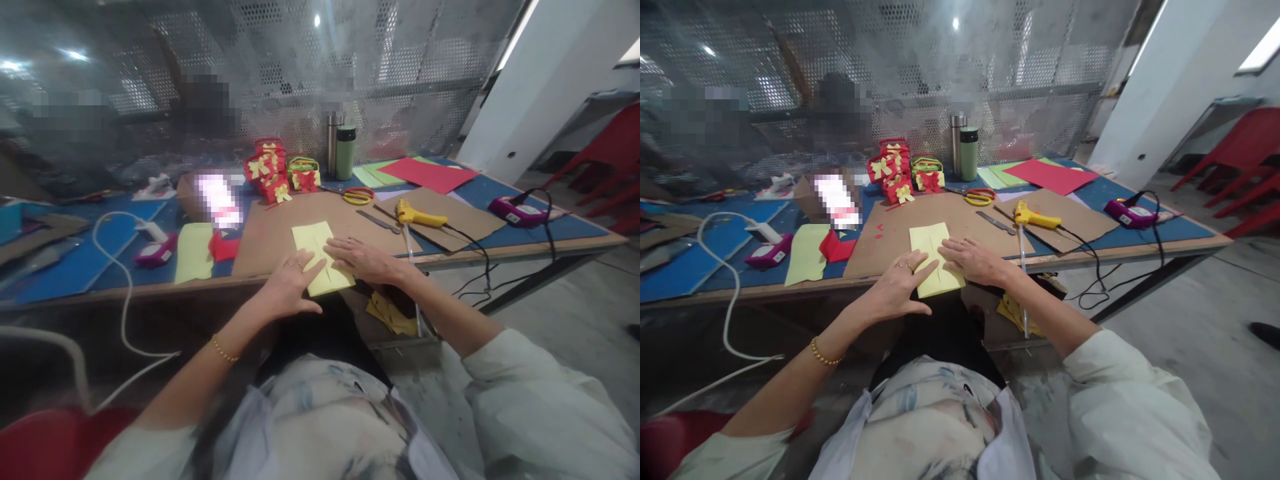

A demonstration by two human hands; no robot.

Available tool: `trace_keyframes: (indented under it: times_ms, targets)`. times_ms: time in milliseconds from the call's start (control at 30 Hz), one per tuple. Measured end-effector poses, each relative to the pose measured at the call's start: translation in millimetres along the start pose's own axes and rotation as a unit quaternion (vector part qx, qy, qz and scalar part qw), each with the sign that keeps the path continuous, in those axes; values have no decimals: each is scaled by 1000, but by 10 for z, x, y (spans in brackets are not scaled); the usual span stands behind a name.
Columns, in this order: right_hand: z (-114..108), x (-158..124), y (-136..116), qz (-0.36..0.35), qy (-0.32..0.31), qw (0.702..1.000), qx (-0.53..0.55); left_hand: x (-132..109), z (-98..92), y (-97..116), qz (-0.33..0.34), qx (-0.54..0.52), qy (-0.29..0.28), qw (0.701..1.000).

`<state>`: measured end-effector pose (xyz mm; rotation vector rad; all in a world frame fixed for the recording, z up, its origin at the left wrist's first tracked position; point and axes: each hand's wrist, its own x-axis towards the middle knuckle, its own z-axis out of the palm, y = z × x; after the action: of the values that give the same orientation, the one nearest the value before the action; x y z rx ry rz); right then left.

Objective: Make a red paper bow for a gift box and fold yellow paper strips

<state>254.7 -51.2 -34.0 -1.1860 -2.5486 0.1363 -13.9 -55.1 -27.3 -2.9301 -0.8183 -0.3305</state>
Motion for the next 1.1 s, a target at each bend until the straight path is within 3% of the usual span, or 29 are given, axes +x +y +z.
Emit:
trace_keyframes:
  times_ms: [200, 333, 533, 700, 800, 933, 1100]
  targets:
    - [-15, -52, -50, -12, 27, 1000, -10, -7, 149, -81, 0, 31, 67, 997]
    - [-37, -162, -83, -16, 42, 999, -12, 3, 151, -108, -23, 45, 80, 996]
    - [-39, -268, -115, -28, 2, 999, -16, -32, 80, -84, -53, 18, 47, 997]
    - [-47, -270, -120, -35, 5, 999, -25, -86, -85, -168, -53, -97, -8, 994]
    - [-45, -277, -120, -36, 12, 999, -22, -86, -175, -270, -92, -152, 13, 984]
    - [-20, -282, -115, -37, 18, 999, -20, 37, -220, -408, -159, -121, 80, 977]
    - [-53, -269, -144, -29, 14, 999, -1, 334, -241, -587, -143, -83, 86, 982]
